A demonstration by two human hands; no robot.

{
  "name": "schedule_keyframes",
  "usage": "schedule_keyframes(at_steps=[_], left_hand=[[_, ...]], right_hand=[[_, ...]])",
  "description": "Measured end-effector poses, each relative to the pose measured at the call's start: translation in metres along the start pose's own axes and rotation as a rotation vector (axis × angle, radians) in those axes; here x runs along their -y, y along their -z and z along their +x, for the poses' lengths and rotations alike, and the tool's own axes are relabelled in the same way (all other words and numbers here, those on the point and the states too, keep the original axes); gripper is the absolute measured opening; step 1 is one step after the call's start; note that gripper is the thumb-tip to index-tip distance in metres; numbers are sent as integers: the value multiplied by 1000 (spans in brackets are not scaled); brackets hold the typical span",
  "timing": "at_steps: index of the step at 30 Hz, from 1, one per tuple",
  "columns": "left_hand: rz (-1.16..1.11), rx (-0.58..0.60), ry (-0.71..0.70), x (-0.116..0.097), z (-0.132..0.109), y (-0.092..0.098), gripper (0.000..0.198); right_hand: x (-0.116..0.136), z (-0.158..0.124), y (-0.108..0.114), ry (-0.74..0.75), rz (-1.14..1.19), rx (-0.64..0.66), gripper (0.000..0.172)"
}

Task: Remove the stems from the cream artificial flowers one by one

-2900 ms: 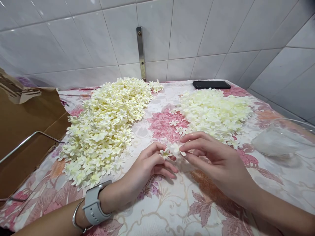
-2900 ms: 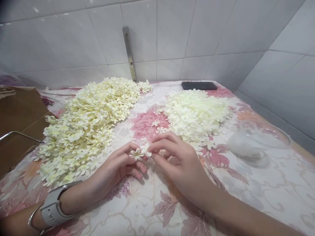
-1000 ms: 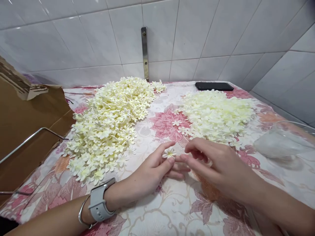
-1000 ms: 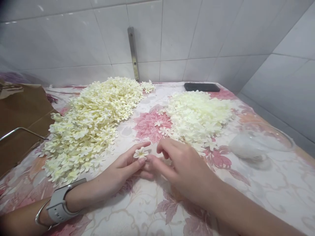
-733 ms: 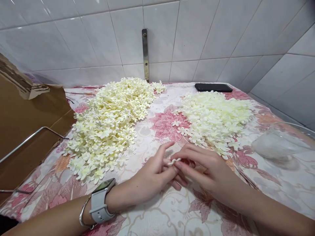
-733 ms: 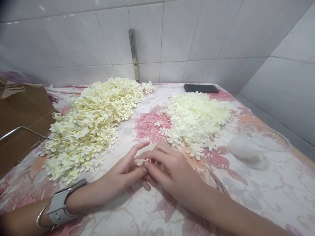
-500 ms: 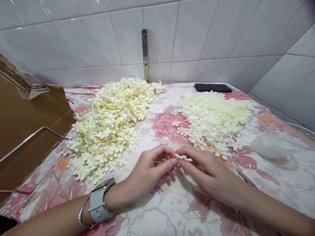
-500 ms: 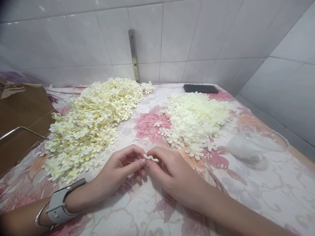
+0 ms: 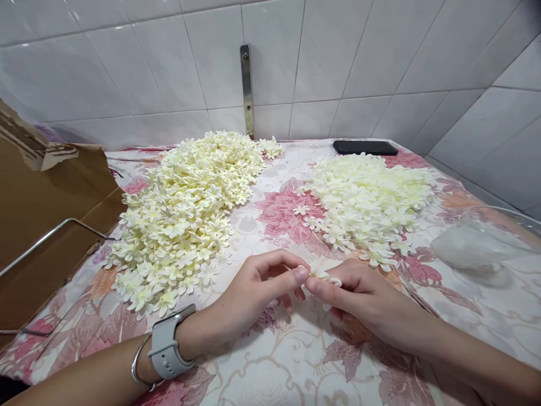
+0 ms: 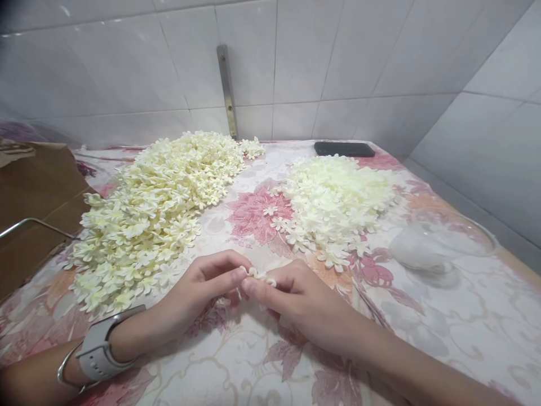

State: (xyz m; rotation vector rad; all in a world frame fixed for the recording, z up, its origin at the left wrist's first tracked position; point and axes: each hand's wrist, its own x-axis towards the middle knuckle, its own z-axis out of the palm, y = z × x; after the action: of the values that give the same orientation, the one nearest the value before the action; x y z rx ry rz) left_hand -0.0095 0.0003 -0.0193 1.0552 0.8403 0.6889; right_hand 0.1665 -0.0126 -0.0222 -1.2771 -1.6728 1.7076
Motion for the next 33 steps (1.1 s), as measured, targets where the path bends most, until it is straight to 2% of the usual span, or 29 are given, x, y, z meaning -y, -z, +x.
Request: schedule_keyframes(at_steps=[3, 7, 9, 11, 12, 13, 14, 15, 18, 20, 25, 29, 33], left_hand=[[38, -91, -21, -1, 2, -1, 19], [46, -242, -80, -2, 6, 0, 20], [19, -270, -95, -2, 6, 0, 20], [9, -266, -91, -2, 6, -1, 19], [13, -260, -84, -2, 6, -1, 17], [21, -255, -75, -2, 6, -2, 16], [31, -246, -67, -2, 5, -2, 15], [45, -232, -65, -2, 4, -2, 14], [117, -156, -87, 0, 2, -2, 14], [155, -122, -106, 1, 0, -2, 14], [129, -118, -110, 1, -1, -2, 12], [87, -104, -95, -2, -1, -4, 13], [34, -80, -86, -2, -1, -5, 11]], right_hand=[[1, -1, 0, 28, -17, 5, 52], [8, 0, 12, 203, -330, -155, 44], [10, 2, 24, 270, -614, -385, 30], [11, 4, 35, 359, -914, -736, 19], [12, 4, 38, 414, -1019, -884, 19], [13, 3, 39, 470, -1070, -962, 21], [14, 2, 37, 503, -1067, -947, 21], [16, 0, 33, 504, -1014, -850, 21], [18, -3, 16, 370, -762, -384, 22], [18, -3, 6, 302, -697, -212, 28], [14, 0, 3, 369, -701, -238, 32], [13, 0, 7, 390, -580, -261, 35], [12, -2, 7, 348, -436, -262, 39]])
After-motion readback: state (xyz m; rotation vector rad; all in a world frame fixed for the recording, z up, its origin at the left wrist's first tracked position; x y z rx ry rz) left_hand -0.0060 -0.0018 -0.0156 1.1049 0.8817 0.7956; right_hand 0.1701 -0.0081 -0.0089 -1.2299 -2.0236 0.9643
